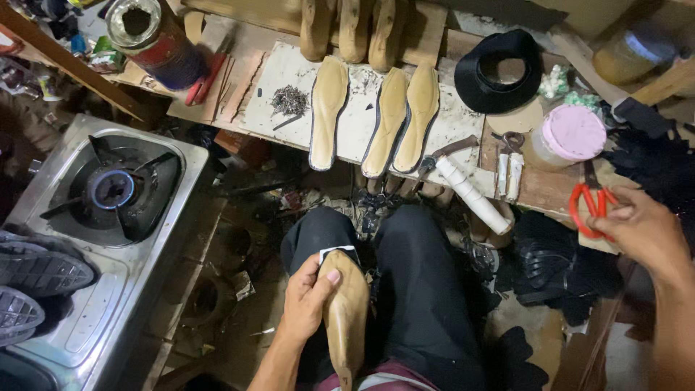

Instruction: The person sits on the workshop floor and works on a shoe last with an upper. They trim excess material from the shoe edge with scissors, apply adhesive from a pink container by hand, press and smooth the material around the last, and set finished pieces on the workbench.

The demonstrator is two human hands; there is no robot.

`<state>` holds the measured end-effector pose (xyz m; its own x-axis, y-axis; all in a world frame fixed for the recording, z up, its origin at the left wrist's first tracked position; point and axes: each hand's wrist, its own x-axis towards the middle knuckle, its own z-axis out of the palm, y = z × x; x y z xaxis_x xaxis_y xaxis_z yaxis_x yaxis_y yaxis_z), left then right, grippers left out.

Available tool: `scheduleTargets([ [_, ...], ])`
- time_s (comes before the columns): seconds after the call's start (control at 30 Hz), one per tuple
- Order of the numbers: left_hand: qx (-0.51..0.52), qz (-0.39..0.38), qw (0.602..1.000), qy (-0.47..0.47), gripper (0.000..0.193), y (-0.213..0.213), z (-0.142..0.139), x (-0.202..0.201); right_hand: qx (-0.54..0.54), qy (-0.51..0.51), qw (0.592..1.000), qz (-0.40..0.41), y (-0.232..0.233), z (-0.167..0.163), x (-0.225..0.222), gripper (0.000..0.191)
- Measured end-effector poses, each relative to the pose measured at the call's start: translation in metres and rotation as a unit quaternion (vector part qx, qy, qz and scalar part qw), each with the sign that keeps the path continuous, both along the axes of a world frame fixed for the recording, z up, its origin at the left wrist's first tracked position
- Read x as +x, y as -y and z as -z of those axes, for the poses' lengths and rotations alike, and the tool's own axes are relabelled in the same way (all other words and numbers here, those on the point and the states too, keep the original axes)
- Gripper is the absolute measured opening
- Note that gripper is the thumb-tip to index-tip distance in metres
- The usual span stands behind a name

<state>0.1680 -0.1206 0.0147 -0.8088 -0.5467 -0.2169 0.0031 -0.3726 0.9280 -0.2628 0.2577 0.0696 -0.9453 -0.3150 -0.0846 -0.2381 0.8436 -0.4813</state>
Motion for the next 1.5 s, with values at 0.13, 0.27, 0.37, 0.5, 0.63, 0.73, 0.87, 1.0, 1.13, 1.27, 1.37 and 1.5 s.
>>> scheduleTargets([
  [0.13,0.094,-0.057,0.992,-0.063,0.031,0.003,0.008,0.005,-0.333,0.075,0.937,0.069,-0.004,0.006,0.032,0.052],
  [0.27,0.152,-0.108,0.979,-0.082,0.034,0.006,0.008,0.005,-0.616,0.149,0.773,0.029,0.011,0.025,0.136,0.034],
  [0.37,0.175,-0.122,0.972,-0.101,0.034,0.000,0.006,-0.001,-0.600,0.234,0.751,0.142,0.042,0.042,0.211,0.052],
  [0.5,0.190,-0.110,0.969,-0.115,0.036,-0.012,0.002,-0.011,-0.127,0.391,0.912,-0.012,0.078,0.043,0.272,0.025],
  [0.63,0.179,-0.102,0.971,-0.119,0.037,-0.024,-0.003,-0.012,0.061,0.265,0.936,-0.225,0.111,0.029,0.302,0.042],
  [0.73,0.186,-0.098,0.970,-0.121,0.038,-0.029,-0.008,-0.008,-0.024,0.179,0.927,-0.328,0.127,0.013,0.305,0.046],
  [0.87,0.199,-0.088,0.968,-0.126,0.040,-0.031,-0.013,0.000,-0.063,0.134,0.914,-0.379,0.148,-0.002,0.305,0.048],
  [1.0,0.208,-0.085,0.965,-0.135,0.042,-0.034,-0.015,0.004,-0.038,0.146,0.915,-0.374,0.160,-0.009,0.307,0.050],
  [1.13,0.197,-0.074,0.969,-0.133,0.042,-0.036,-0.014,0.006,-0.039,0.142,0.916,-0.373,0.164,-0.011,0.306,0.045],
  [1.27,0.206,-0.065,0.968,-0.131,0.043,-0.038,-0.013,0.007,-0.069,0.114,0.917,-0.375,0.159,-0.009,0.302,0.032],
  [1.37,0.197,-0.056,0.970,-0.129,0.042,-0.040,-0.014,0.008,-0.124,0.086,0.909,-0.388,0.154,-0.005,0.299,0.025],
  [1.5,0.180,-0.047,0.975,-0.124,0.041,-0.042,-0.015,0.009,-0.165,0.067,0.900,-0.399,0.148,0.000,0.293,0.023],
])
